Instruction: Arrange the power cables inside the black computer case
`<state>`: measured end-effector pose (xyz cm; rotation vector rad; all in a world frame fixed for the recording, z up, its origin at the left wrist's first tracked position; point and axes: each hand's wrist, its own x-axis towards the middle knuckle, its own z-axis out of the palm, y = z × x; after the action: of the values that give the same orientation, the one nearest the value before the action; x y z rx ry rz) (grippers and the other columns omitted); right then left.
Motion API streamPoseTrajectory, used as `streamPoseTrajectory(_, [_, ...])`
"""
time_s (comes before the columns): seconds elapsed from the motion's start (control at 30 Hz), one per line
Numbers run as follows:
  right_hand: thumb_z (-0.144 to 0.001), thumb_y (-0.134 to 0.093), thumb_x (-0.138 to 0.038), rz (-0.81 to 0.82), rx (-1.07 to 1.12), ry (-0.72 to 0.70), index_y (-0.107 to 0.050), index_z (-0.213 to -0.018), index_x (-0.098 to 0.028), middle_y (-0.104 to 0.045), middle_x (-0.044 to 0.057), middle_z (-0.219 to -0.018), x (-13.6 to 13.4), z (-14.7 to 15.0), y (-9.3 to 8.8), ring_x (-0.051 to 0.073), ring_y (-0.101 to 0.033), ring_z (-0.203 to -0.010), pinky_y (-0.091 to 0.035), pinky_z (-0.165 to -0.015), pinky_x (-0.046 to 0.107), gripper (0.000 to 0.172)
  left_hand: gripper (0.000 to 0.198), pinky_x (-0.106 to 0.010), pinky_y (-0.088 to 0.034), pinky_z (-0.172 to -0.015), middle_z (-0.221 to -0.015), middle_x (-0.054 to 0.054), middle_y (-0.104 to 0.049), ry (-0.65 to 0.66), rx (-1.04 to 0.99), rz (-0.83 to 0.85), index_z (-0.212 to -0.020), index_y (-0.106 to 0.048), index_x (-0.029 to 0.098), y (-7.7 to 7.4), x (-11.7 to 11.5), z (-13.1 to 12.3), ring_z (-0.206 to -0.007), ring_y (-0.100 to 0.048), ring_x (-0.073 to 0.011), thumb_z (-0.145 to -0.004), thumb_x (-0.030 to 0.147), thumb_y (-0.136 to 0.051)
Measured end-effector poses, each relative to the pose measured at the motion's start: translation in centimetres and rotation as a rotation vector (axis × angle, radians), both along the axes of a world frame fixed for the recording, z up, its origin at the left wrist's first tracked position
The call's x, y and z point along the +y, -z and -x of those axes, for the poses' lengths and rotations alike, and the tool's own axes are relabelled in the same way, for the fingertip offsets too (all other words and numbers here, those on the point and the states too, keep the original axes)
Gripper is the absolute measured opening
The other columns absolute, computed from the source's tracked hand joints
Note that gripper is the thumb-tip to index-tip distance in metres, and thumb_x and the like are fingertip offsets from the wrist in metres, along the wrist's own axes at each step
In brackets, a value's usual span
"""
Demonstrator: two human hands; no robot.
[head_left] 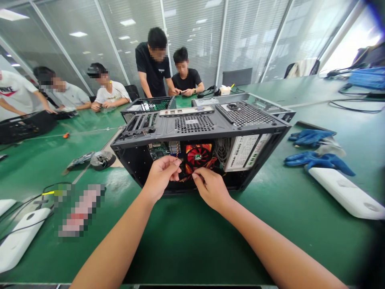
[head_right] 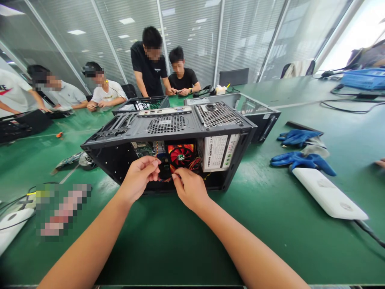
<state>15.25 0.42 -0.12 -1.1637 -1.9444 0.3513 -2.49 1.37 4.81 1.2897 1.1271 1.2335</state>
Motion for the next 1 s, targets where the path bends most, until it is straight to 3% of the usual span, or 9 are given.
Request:
streamPoseTrajectory(0.23, [-0.094,-0.044,-0.026,0.102,0.151,-0.137,-0.063,-0.092,-0.017,-0.068,0.004,-0.076,0.6,2.0,-3.7,0.015,-0.062,-0.068,-0.043,-0.065,0.025,0.021,0.021,-0.017,-0.041,-0.05,-0.063,0.002,-0.056,0.088,-0.321,0.098,-0.082,-0.065,0.014,0.9,-0.5,1.2,-0.052,-0.053,-0.0058,-0.077,0.033,-0.072])
streamPoseTrajectory(0.5, [-0.093,-0.045,-0.026,0.18,0.221,-0.086,-0.065,-0.091,-0.018,-0.07,0.005,-0.085,3.0,4.8,-7.0,0.018,-0.065,-0.079,-0.043,-0.073,0.028,0.022,0.019,-0.018,-0.041,-0.051,-0.066,0.001,-0.058,0.055,-0.299,0.09,-0.078,-0.062,0.016,2.1,-0.4,1.2,-0.054,-0.052,-0.0063,-0.078,0.034,-0.069])
streamPoseTrajectory(0.83, [-0.087,-0.049,-0.028,0.342,0.453,-0.285,-0.06,-0.078,-0.017,-0.058,0.0,-0.07,4.9,5.7,-6.5,0.013,-0.053,-0.065,-0.041,-0.063,0.026,0.018,0.023,-0.018,-0.041,-0.05,-0.068,0.002,-0.058,0.073,-0.324,0.081,-0.074,-0.057,0.017,2.9,-0.2,0.7,-0.052,-0.051,-0.0059,-0.079,0.037,-0.069])
streamPoseTrajectory(1.0, [-0.085,-0.052,-0.029,0.346,0.503,-0.336,-0.058,-0.072,-0.017,-0.054,-0.002,-0.067,5.2,5.4,-6.0,0.012,-0.049,-0.063,-0.039,-0.062,0.025,0.019,0.022,-0.018,-0.039,-0.05,-0.066,0.002,-0.057,0.066,-0.322,0.083,-0.077,-0.06,0.016,3.0,-0.2,0.7,-0.052,-0.051,-0.006,-0.08,0.036,-0.067])
